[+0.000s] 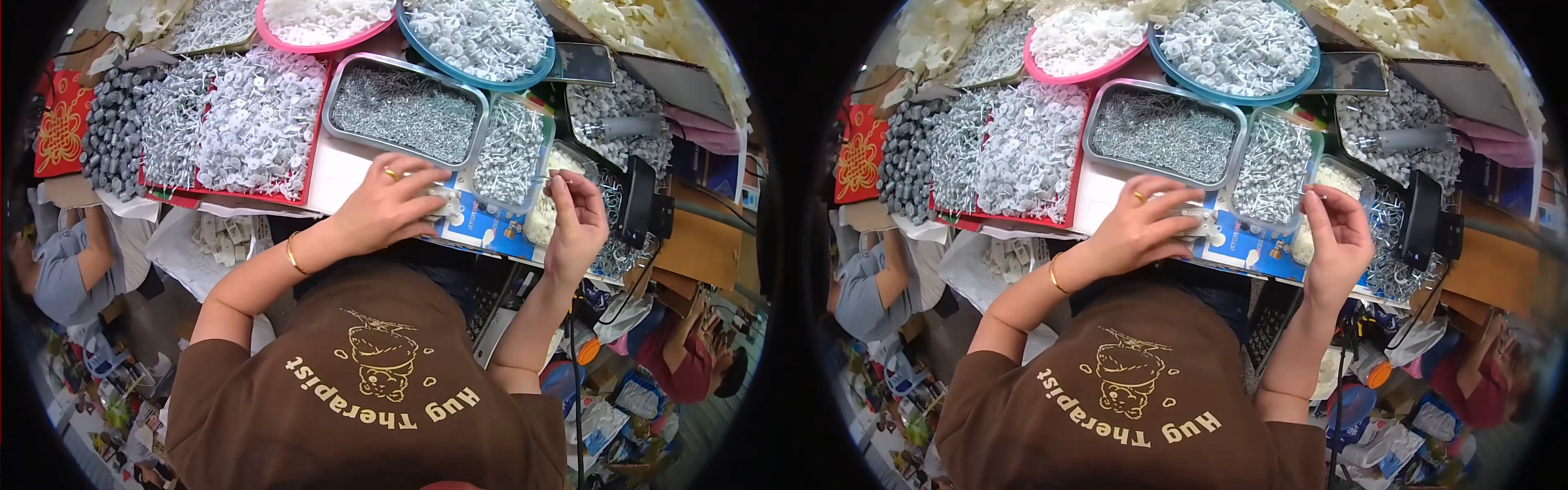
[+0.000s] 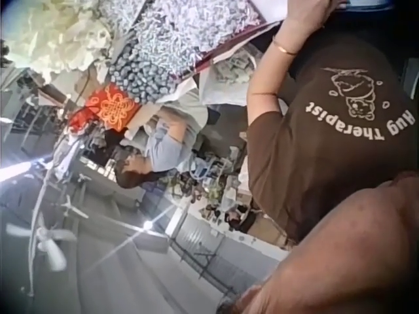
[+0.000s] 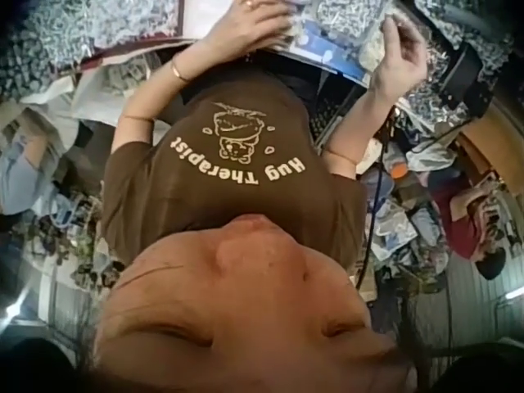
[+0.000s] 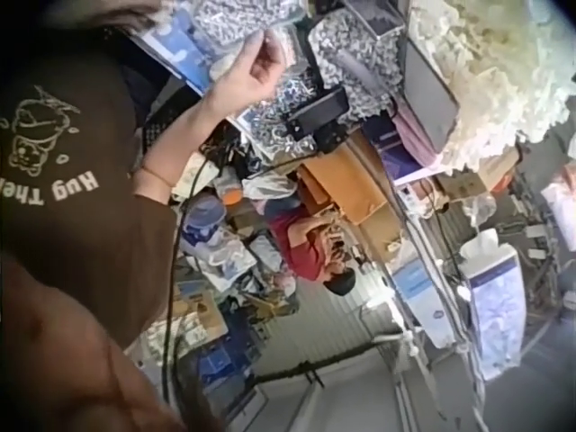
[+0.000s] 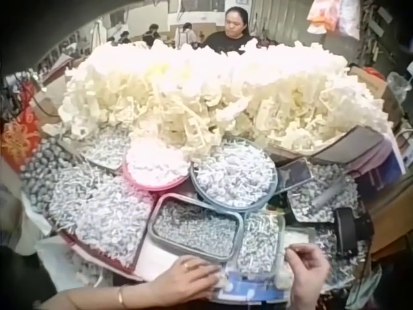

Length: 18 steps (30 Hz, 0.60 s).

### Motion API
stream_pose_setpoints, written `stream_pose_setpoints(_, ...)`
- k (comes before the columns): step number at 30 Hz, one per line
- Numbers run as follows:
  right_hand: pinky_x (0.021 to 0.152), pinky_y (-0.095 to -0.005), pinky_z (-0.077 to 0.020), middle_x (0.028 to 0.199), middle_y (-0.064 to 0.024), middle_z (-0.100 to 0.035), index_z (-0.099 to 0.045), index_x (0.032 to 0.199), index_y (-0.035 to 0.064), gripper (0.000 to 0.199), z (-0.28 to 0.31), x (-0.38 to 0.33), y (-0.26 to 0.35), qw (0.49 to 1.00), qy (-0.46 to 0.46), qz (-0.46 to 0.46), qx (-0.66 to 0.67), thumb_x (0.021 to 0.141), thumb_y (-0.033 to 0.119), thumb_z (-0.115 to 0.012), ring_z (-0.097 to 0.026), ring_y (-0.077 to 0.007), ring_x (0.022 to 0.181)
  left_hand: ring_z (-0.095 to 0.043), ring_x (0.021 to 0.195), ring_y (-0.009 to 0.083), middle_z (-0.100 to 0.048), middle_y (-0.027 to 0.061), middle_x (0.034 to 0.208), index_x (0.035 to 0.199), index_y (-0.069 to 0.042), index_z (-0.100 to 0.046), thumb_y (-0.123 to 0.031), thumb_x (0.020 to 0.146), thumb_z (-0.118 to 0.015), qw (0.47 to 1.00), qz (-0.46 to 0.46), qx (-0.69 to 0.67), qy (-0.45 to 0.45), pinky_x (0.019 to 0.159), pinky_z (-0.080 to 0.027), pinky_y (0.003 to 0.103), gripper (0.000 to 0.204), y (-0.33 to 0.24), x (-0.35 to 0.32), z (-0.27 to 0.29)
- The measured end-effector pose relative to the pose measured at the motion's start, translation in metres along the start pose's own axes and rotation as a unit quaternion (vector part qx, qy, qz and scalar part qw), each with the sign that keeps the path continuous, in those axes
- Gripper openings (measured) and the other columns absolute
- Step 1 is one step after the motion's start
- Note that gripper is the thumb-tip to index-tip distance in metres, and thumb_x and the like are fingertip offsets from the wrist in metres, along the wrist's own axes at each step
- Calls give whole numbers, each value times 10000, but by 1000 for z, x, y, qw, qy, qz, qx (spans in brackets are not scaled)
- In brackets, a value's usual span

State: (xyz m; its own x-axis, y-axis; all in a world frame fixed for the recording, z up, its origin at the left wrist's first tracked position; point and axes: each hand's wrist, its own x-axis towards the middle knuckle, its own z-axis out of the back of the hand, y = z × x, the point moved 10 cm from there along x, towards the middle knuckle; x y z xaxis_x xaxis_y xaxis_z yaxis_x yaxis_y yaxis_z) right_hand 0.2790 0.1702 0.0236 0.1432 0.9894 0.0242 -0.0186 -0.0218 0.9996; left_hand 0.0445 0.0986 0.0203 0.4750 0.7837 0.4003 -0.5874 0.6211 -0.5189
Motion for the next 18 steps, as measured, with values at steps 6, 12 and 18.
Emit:
stream_pose_setpoints(6, 709, -281, -557, 1100, -199, -704, -605, 979, -23, 48, -38, -30, 21, 996, 79, 22, 22, 958, 4, -638, -670, -144, 744, -600, 1037, 241, -678, 45, 1189, 1013, -139, -735, -246, 734, -830, 997, 76, 3, -7, 973, -378, 428, 315, 16, -30, 10)
stream_pose_setpoints(12, 781, -335, -558, 946, -136, -659, -552, 961, -7, 140, -64, -47, -19, 988, 127, -8, 84, 1037, 111, -559, -656, -166, 807, -637, 984, 178, -717, -8, 1065, 974, -143, -729, -204, 812, -765, 991, 84, 83, -63, 991, -329, 444, 177, 10, -19, 14)
stream_pose_setpoints(18, 877, -396, -576, 965, -122, -634, -534, 955, -1, 167, -67, -52, -40, 983, 133, -49, 115, 1058, 129, -518, -597, -138, 802, -641, 974, 169, -723, -16, 1078, 996, -135, -737, -185, 822, -749, 985, 107, 106, -85, 989, -326, 443, 181, 8, -17, 7)
